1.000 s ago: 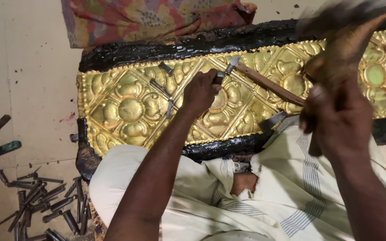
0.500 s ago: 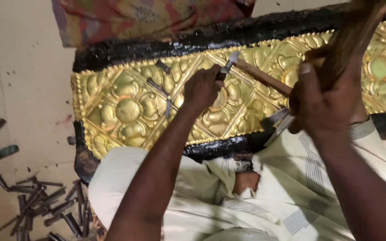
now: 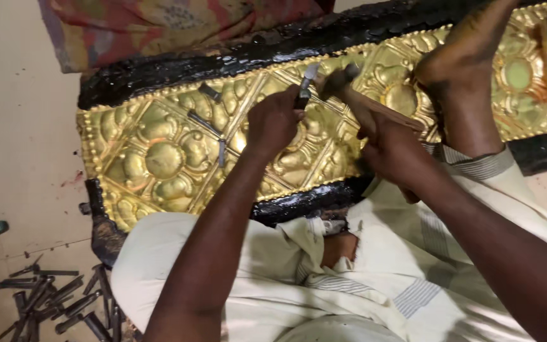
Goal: The person is hammering a chisel on a gold-colored metal panel to create or refine a decorative pattern. They use a hammer in their right hand and a chisel in their left hand, striking the chisel repeatedly on the surface.
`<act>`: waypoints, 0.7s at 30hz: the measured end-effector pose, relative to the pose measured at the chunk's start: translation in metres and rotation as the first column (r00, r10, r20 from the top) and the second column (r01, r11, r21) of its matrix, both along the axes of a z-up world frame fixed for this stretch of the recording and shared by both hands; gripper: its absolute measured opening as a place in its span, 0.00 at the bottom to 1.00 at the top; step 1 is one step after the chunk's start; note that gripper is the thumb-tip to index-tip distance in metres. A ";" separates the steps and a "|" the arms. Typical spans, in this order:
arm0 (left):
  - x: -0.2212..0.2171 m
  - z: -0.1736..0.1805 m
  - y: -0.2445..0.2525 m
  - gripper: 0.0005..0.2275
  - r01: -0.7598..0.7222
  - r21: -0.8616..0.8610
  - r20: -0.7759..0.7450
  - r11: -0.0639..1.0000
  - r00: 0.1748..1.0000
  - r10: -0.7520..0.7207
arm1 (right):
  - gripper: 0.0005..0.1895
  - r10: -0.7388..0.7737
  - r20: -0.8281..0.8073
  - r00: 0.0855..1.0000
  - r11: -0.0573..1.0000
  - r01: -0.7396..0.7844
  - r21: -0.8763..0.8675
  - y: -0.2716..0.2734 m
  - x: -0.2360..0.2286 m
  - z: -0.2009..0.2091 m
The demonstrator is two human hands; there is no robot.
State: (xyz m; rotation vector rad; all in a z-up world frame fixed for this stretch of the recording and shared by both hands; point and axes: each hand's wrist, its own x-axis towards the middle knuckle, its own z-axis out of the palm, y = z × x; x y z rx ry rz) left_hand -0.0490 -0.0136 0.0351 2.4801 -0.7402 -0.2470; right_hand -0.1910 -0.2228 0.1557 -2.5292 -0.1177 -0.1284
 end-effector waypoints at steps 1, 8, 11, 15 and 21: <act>0.000 0.001 -0.001 0.15 -0.005 0.049 -0.066 0.999 0.998 0.009 | 0.17 -0.100 -0.154 0.983 0.995 0.098 -0.022 -0.004 0.000 -0.005; -0.004 0.006 -0.002 0.12 0.031 0.023 0.029 0.999 0.999 -0.032 | 0.15 -0.370 -0.033 0.928 0.863 0.357 0.358 -0.007 -0.013 -0.022; -0.009 0.006 -0.005 0.13 0.043 0.007 0.034 0.999 0.998 -0.044 | 0.12 -0.137 -0.075 0.988 0.991 0.137 -0.006 -0.006 -0.012 -0.014; -0.015 -0.004 0.005 0.10 0.074 -0.028 0.139 0.997 0.988 -0.069 | 0.13 -0.492 -0.354 0.796 0.670 0.605 0.429 0.000 -0.024 -0.008; -0.006 0.009 -0.003 0.10 0.114 0.039 0.022 0.993 0.993 -0.115 | 0.22 -0.004 -0.057 0.998 0.993 0.010 0.118 0.001 -0.030 -0.035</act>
